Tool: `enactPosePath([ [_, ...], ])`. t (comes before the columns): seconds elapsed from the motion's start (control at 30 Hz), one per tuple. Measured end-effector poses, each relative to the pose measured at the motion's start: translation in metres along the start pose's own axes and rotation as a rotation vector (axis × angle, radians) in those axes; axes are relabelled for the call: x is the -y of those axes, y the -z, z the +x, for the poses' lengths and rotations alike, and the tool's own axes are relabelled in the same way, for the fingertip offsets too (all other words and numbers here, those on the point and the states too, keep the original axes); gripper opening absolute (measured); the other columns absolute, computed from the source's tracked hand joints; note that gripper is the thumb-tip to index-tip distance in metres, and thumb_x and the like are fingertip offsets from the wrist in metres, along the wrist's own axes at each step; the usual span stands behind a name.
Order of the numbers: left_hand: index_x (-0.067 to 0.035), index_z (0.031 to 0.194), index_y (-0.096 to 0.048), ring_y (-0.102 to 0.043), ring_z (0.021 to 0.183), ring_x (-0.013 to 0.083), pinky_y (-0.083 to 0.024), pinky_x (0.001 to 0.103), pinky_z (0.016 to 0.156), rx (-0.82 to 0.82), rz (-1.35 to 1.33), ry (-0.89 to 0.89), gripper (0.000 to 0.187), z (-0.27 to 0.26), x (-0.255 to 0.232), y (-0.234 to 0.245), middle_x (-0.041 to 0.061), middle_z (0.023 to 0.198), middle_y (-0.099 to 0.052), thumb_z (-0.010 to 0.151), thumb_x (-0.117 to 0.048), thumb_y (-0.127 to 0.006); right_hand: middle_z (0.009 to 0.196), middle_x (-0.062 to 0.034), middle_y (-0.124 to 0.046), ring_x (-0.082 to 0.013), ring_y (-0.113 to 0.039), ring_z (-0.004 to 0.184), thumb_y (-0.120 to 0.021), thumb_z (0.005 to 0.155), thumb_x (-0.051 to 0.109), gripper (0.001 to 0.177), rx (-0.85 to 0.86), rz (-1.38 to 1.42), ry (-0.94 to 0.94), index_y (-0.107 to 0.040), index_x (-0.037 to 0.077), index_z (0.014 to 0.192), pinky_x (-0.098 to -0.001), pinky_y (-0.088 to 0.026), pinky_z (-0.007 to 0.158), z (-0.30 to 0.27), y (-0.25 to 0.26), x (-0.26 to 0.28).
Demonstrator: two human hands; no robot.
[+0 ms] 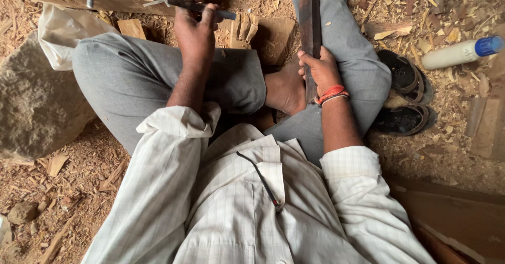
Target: The person is carving a piece of wood using a chisel and a wooden mallet. They are sitting on the floor, holding the wood between their feet and striking the chisel with the mallet to shape the wood.
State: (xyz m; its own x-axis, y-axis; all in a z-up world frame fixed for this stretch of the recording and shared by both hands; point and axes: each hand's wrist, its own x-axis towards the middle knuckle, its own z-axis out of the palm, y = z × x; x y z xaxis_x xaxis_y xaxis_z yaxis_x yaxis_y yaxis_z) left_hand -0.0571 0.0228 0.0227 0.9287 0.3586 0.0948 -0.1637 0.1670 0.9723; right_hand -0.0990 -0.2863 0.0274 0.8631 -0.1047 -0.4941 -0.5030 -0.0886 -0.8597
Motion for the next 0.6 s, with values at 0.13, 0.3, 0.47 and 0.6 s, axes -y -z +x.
enactPosePath([
  [0.13,-0.005,0.120,-0.053,-0.075,0.082,0.0110,-0.063,0.024,0.065,0.016,-0.004,0.087,0.026,-0.007,-0.019,-0.008,0.005,0.100,-0.072,0.098,-0.003,-0.068,0.078,0.0010,-0.061,-0.0097,-0.058,0.058,-0.078,0.088,0.019,0.027,-0.055,-0.020,0.074,-0.064,0.010,0.109,-0.0251,-0.047,0.052,-0.004,-0.005,-0.004],
  [0.3,-0.003,0.107,-0.056,-0.067,0.073,0.0134,-0.054,0.027,0.060,0.125,-0.108,-0.034,0.014,0.030,-0.020,-0.016,0.005,0.089,-0.067,0.101,-0.001,-0.068,0.078,0.0006,-0.061,-0.0095,-0.058,0.056,-0.077,0.089,0.020,0.026,-0.023,0.044,0.114,-0.064,0.010,0.109,-0.0251,-0.047,0.051,-0.018,-0.017,-0.004],
  [0.47,-0.004,0.105,-0.058,-0.067,0.072,0.0135,-0.055,0.028,0.059,0.154,-0.018,0.131,0.010,0.027,-0.006,0.005,0.005,0.087,-0.068,0.099,-0.001,-0.066,0.079,0.0009,-0.062,-0.0094,-0.060,0.056,-0.076,0.093,0.026,0.027,-0.040,0.024,0.158,-0.060,0.009,0.107,-0.0242,-0.047,0.052,-0.037,-0.026,-0.009],
  [0.6,-0.005,0.103,-0.061,-0.067,0.072,0.0135,-0.055,0.029,0.058,0.249,0.057,0.152,0.008,0.052,-0.014,-0.009,0.004,0.086,-0.068,0.097,-0.001,-0.065,0.081,0.0009,-0.062,-0.0083,-0.059,0.060,-0.078,0.093,0.025,0.028,-0.003,0.035,0.224,-0.062,0.009,0.109,-0.0244,-0.048,0.054,-0.039,-0.025,-0.001],
])
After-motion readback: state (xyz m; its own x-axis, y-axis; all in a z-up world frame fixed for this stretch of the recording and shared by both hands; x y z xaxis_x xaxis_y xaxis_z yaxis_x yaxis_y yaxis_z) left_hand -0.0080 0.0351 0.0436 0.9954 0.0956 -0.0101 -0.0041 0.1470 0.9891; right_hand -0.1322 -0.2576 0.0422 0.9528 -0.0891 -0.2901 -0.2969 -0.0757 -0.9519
